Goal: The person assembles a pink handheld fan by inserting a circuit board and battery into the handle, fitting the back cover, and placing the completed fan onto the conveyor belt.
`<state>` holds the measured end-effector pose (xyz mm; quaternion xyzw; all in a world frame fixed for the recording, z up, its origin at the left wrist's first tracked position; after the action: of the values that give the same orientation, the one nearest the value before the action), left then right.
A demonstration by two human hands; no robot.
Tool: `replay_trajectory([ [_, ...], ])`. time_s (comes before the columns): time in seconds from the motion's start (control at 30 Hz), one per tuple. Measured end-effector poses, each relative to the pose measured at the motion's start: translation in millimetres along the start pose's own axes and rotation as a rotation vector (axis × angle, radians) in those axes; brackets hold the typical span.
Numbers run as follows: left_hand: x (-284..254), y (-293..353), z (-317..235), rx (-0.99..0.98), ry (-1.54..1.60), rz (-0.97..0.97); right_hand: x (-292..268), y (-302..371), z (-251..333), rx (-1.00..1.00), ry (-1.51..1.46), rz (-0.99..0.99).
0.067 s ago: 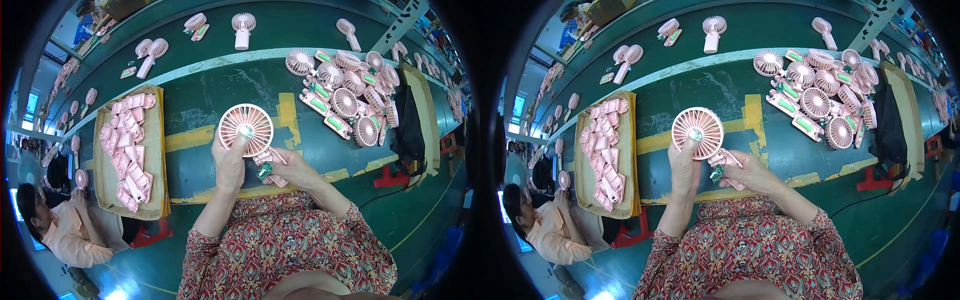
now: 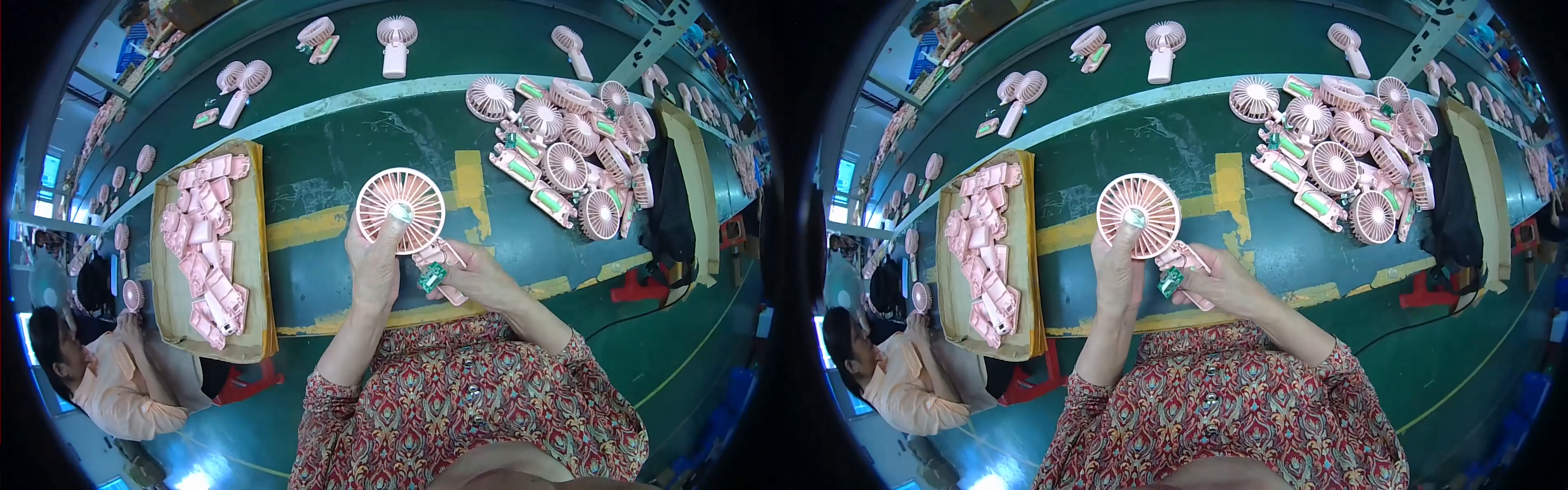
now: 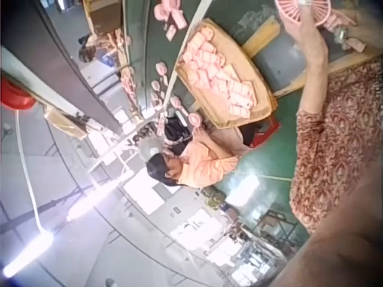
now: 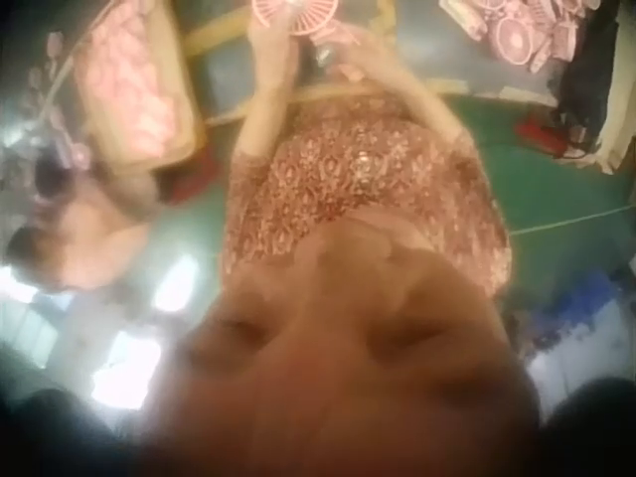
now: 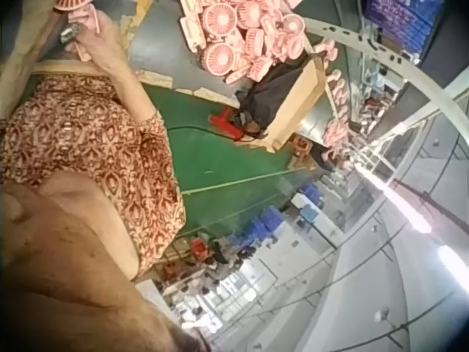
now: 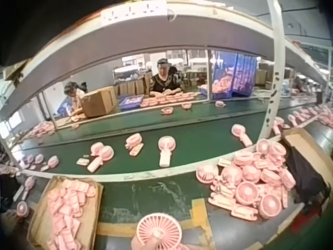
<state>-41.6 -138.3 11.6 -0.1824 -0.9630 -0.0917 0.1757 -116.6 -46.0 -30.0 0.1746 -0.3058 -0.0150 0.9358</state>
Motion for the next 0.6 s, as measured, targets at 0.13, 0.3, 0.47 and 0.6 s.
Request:
replay_trajectory([
  [0.13,-0.4,-9.5,23.4,-0.103,0.034,-0.033,-11.8,-12.3,2.3,0.001,0.065,-0.026],
  [0.3,-8.7,-20.2,36.1,-0.155,-0.119,0.040,-19.9,-20.8,9.1,-0.011,0.224,-0.040],
  [0.47,5.4,1.5,-23.1,0.532,-1.094,0.019,-53.2,-40.2,-7.5,-0.019,0.130,-0.175],
  [0.6,22.9,11.7,-1.4,0.446,-1.070,0.206,-52.4,-43.9,-4.4,0.038,0.286,-0.194],
])
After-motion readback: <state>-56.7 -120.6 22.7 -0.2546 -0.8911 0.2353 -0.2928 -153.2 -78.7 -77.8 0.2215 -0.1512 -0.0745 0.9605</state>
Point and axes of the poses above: each hand's wrist, its own y-axis away from the middle knuckle, its own x-axis out of the palm, z = x × y, the point moved 10 cm from there along -y, towards the middle knuckle, and after that the axes turned 10 degrees about -y, right-handed, at the moved point
